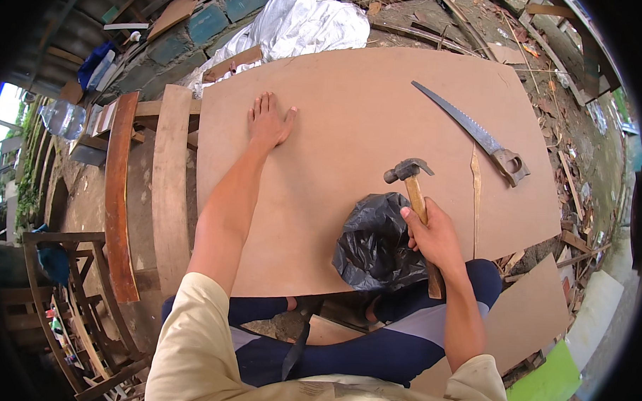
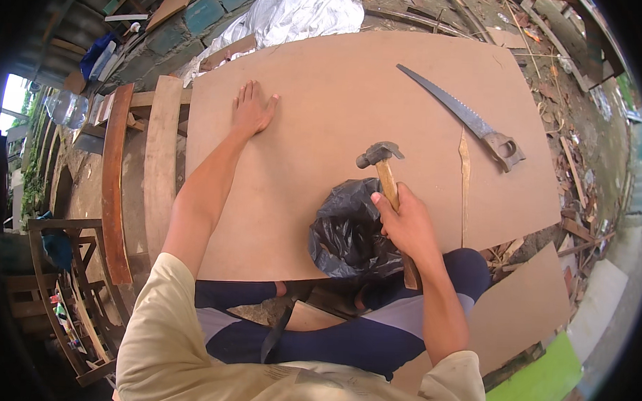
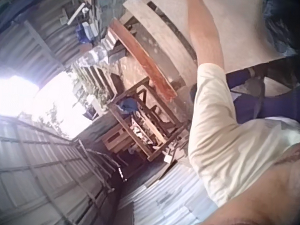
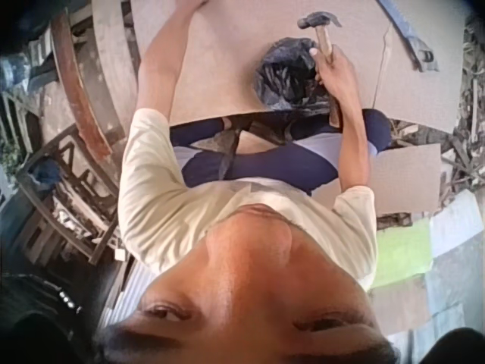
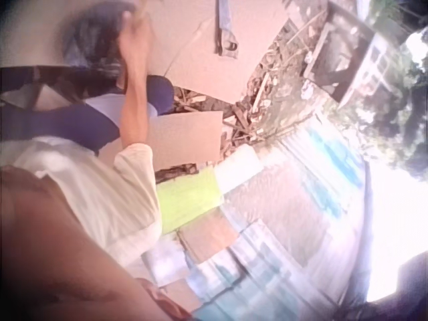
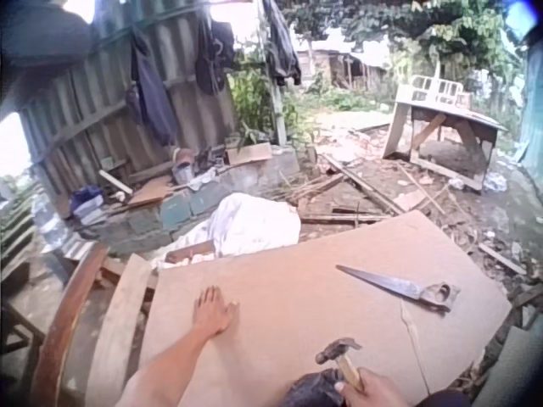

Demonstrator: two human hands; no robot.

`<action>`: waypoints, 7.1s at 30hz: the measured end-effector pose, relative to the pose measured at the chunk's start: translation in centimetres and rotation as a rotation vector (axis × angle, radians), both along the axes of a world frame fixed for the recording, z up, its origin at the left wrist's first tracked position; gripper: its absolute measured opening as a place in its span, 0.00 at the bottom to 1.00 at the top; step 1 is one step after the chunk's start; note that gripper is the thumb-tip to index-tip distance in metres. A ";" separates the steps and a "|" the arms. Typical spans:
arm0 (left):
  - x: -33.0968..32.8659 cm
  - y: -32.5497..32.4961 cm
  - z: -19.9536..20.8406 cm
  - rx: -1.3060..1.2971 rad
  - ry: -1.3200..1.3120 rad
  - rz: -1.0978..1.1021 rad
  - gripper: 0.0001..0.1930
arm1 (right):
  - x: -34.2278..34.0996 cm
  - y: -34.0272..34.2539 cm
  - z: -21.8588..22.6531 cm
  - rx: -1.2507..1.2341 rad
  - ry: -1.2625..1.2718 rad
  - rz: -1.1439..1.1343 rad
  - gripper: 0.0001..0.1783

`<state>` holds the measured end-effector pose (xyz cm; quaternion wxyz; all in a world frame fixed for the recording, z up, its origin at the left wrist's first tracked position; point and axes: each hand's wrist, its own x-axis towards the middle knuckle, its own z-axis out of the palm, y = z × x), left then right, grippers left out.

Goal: The person hammers nails into a large flat board using a hammer. They repeatedly pick up nails from a black plastic bag and drive them into the board at various locations.

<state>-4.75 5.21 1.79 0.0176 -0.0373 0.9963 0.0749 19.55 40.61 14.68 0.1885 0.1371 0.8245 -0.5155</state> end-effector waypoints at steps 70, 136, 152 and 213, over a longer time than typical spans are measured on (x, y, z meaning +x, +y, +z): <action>20.4 8.2 7.8 1.183 -0.249 -0.131 0.10 | -0.3 1.7 -1.5 0.074 0.177 0.061 0.20; -3.1 -5.5 -2.3 0.453 0.575 -0.207 0.08 | -15.8 -14.9 -7.1 0.263 0.162 0.309 0.24; -4.8 -6.1 -1.7 0.774 0.479 -0.004 0.14 | -16.9 -14.7 -7.4 0.285 0.153 0.329 0.27; -5.3 -5.9 -2.2 0.597 0.461 -0.007 0.10 | -27.0 -24.5 -6.5 0.463 0.483 0.451 0.20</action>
